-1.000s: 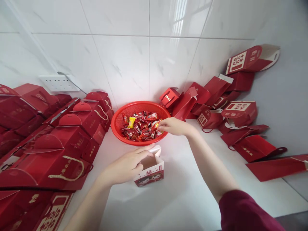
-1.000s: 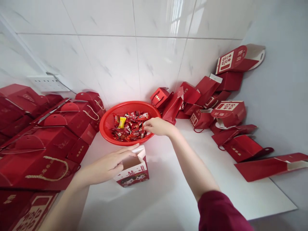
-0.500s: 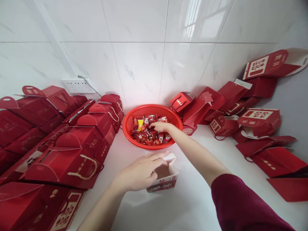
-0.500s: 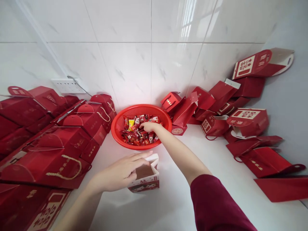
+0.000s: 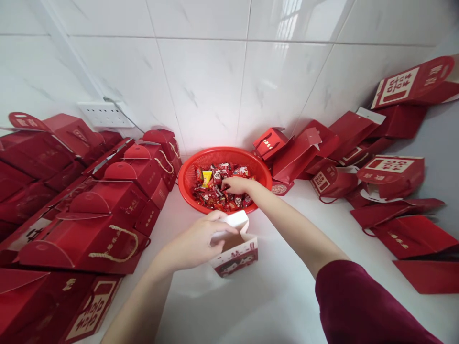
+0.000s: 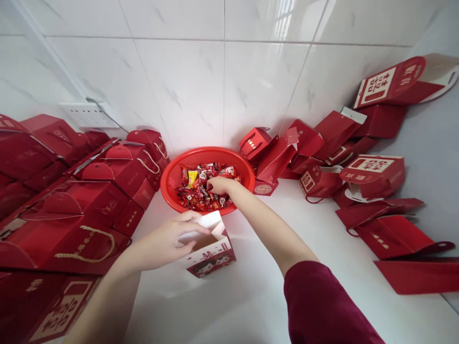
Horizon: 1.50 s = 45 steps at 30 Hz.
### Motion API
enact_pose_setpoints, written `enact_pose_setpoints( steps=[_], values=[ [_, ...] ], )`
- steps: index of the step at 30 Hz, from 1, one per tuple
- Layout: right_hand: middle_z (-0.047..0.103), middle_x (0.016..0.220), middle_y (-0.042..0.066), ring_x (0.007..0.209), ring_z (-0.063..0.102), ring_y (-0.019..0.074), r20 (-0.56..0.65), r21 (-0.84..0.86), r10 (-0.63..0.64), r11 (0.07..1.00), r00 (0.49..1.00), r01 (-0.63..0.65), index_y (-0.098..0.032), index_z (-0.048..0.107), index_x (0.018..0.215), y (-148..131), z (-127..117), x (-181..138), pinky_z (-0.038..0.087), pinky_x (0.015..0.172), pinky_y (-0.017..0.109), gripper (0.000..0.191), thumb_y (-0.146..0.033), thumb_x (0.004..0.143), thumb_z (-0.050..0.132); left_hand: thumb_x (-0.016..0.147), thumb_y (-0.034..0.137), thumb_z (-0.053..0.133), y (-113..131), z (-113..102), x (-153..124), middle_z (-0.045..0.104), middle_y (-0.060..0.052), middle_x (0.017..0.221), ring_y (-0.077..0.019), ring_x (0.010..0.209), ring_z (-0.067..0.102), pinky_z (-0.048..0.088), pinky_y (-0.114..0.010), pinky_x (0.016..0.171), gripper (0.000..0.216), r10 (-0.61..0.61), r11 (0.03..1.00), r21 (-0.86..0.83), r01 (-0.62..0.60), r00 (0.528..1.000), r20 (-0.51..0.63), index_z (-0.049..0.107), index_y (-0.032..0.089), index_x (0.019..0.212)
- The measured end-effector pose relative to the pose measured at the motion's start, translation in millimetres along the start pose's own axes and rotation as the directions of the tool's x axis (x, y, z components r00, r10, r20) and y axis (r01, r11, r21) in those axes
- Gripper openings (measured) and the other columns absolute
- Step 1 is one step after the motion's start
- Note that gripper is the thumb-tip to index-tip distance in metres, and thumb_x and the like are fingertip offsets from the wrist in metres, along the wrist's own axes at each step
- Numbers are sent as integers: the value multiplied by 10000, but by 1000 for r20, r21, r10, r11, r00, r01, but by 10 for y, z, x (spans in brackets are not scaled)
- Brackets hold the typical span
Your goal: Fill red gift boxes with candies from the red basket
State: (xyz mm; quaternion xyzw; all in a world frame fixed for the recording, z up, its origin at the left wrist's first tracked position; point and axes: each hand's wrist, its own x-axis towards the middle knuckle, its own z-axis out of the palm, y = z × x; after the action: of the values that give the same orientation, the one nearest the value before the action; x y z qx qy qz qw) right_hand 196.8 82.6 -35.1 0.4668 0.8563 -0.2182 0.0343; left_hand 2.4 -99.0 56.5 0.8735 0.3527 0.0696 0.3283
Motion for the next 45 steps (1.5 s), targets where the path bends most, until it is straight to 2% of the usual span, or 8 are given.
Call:
enact_pose_setpoints(
  steps=[5, 11, 16, 22, 26, 29, 36, 45],
  values=[
    [664, 1156, 77, 1029, 654, 215, -18, -60, 9, 998, 1000, -10, -152, 653, 1121, -52, -36, -36, 544, 920, 434, 221, -315, 974, 630, 806, 17, 490, -13, -59, -84, 560, -29, 1252, -201, 1095, 596, 496, -313, 959, 601, 54, 998, 41, -49, 990, -130, 651, 362, 1272],
    [739, 1020, 108, 971, 691, 234, -194, 11, 53, 999, 980, -51, -145, 721, 973, -112, -157, -194, 513, 880, 347, 97, -163, 929, 636, 721, -48, 436, -151, 53, 25, 509, -22, 1407, -228, 1280, 501, 446, -369, 1079, 704, 102, 994, 54, -100, 994, -42, 623, 326, 1288],
    [756, 891, 47, 857, 707, 181, -397, 175, 52, 984, 917, 20, -184, 717, 919, -188, -209, -535, 492, 808, 257, 167, -90, 916, 579, 729, -33, 427, -264, 65, 86, 459, -23, 1473, -227, 1358, 451, 435, -374, 1113, 721, 78, 996, 34, -77, 997, -16, 562, 317, 1345],
    [718, 843, 20, 752, 681, 161, -587, 356, 133, 928, 799, 106, -187, 642, 932, -202, -22, -1035, 525, 752, 280, 100, -185, 946, 543, 729, -22, 446, -329, 75, 77, 356, -14, 1566, -244, 1461, 335, 373, -390, 1178, 793, 83, 996, 15, -83, 997, 4, 469, 325, 1442],
    [679, 890, 26, 733, 670, 158, -682, 563, 158, 737, 714, 374, -203, 602, 980, -329, 40, -1385, 553, 694, 290, 138, -329, 977, 547, 713, -27, 456, -339, 58, 87, 341, -15, 1578, -240, 1472, 319, 335, -388, 1206, 810, 78, 997, 7, -79, 997, 13, 460, 307, 1451],
    [684, 931, 38, 811, 669, 165, -702, 607, 102, 603, 704, 518, -206, 629, 987, -558, 12, -1623, 559, 728, 291, 146, -347, 964, 603, 728, -22, 462, -334, 48, 102, 358, -10, 1570, -243, 1463, 333, 335, -402, 1206, 798, 78, 997, 8, -79, 997, 24, 465, 322, 1448],
    [689, 893, 30, 794, 647, 150, -691, 347, -122, 808, 712, 476, -205, 665, 942, -891, -56, -1842, 519, 694, 265, 89, -212, 973, 582, 799, 57, 513, -261, 36, 103, 445, -45, 1501, -257, 1331, 500, 467, -373, 1100, 602, 55, 996, -68, -55, 998, -1, 538, 275, 1360],
    [695, 913, 29, 830, 659, 159, -685, 278, -163, 843, 710, 461, -215, 650, 944, -853, -100, -1925, 537, 735, 280, 104, -197, 977, 553, 701, -50, 439, -284, 34, 118, 393, -10, 1546, -223, 1439, 367, 397, -366, 1159, 841, 112, 993, -29, -111, 994, 13, 447, 326, 1453]
  ],
)
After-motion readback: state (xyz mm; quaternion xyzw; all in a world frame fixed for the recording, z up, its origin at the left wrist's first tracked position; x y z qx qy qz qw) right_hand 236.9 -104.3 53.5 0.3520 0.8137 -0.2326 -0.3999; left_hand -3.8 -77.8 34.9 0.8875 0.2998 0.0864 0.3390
